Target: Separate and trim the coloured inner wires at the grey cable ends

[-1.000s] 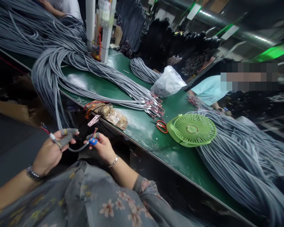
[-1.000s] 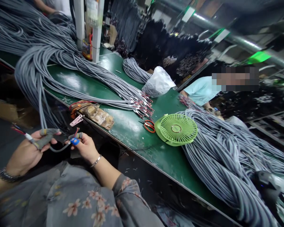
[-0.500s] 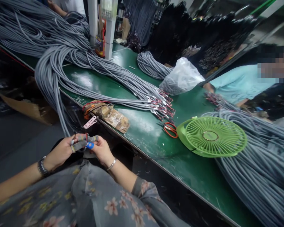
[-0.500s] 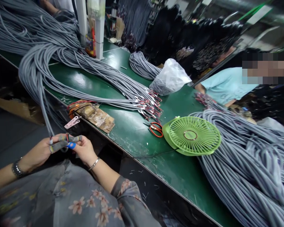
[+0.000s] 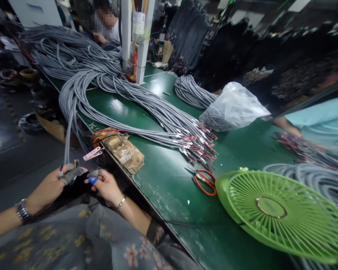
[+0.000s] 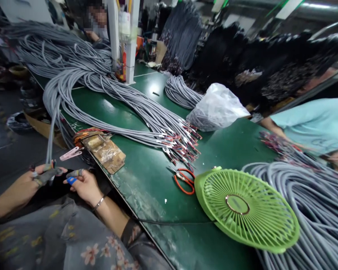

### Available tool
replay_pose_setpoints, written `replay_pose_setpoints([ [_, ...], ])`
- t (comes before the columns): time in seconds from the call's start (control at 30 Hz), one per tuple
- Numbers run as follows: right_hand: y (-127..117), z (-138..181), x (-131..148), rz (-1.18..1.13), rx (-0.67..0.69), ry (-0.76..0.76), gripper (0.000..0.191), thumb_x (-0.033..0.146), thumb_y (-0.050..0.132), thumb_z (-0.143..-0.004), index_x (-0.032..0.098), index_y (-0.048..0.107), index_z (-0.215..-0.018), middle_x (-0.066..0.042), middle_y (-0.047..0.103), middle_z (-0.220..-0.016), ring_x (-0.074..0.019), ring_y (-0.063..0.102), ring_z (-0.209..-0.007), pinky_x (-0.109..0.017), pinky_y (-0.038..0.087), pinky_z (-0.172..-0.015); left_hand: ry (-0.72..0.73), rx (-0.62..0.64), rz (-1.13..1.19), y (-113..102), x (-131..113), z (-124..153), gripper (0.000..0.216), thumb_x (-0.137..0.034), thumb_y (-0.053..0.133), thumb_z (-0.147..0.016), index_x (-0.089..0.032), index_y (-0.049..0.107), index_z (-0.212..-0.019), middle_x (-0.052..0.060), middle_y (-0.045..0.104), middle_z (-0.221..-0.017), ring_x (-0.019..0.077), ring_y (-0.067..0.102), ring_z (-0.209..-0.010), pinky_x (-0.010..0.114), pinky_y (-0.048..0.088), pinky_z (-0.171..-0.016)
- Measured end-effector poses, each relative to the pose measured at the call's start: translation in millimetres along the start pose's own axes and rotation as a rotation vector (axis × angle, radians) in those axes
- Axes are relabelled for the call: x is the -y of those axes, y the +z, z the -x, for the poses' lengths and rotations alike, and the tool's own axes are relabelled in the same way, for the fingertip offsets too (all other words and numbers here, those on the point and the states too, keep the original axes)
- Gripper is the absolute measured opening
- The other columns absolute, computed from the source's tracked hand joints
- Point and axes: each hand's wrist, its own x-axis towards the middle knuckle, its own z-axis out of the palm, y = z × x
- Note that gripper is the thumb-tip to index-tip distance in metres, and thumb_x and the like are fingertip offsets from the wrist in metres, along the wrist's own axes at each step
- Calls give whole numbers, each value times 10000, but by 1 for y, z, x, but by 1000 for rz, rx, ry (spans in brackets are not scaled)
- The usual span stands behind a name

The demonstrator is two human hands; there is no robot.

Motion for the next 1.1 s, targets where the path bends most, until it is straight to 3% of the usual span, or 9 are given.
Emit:
replay_pose_setpoints([
  [0.13,-7,-2,-2,74,-19,39,326,432,885,-704,216,654,-783,19,725,-657,-70,491,-485,-203,397,-512,-3,-40,-41,-5,-8,11,619,-865,754,-556,-268,813,-706,110,858,-879,356,735,-945,443,581,-948],
  [0.23,-6,-3,-7,107,-17,45,354,470,876,-710,218,640,-787,21,698,-645,-78,483,-487,-211,384,-508,36,4,15,-7,-7,17,527,-786,761,-635,-260,724,-619,48,736,-626,242,632,-648,343,556,-704],
  [0.33,-4,-3,-10,112,-14,24,397,511,876,-677,225,622,-785,28,671,-628,-82,473,-490,-221,379,-513,64,74,102,-9,-2,18,456,-680,785,-690,-244,669,-620,-8,633,-548,151,467,-504,266,431,-528],
  [0.43,-2,-2,-8,98,-50,-13,427,542,875,-645,229,625,-793,27,663,-634,-89,483,-505,-232,391,-524,65,118,201,-11,2,16,379,-581,813,-697,-231,675,-661,-23,615,-549,118,421,-481,239,377,-496],
  [0.67,12,6,-2,120,-142,-170,460,606,849,-705,228,645,-869,1,668,-719,-130,538,-595,-276,465,-593,12,262,418,-18,-2,4,352,-457,906,-594,-211,666,-676,10,673,-590,126,501,-472,252,430,-479],
  [0.87,33,10,7,278,-234,-261,483,608,884,-727,227,649,-907,8,617,-779,-140,500,-673,-282,440,-617,45,468,324,-22,4,-6,362,-498,903,-618,-212,681,-621,32,712,-580,138,579,-457,246,467,-458],
  [0.97,41,10,16,351,-275,-224,546,633,933,-652,226,608,-816,45,560,-709,-127,469,-662,-275,439,-628,72,561,238,-22,10,-12,351,-519,882,-650,-225,691,-651,31,724,-564,157,622,-468,241,473,-448],
  [1.1,47,9,25,378,-320,-152,572,652,929,-642,224,563,-743,63,557,-678,-114,478,-653,-257,432,-617,79,577,200,-20,23,-21,356,-538,854,-676,-223,687,-683,39,731,-545,167,631,-465,242,473,-442],
])
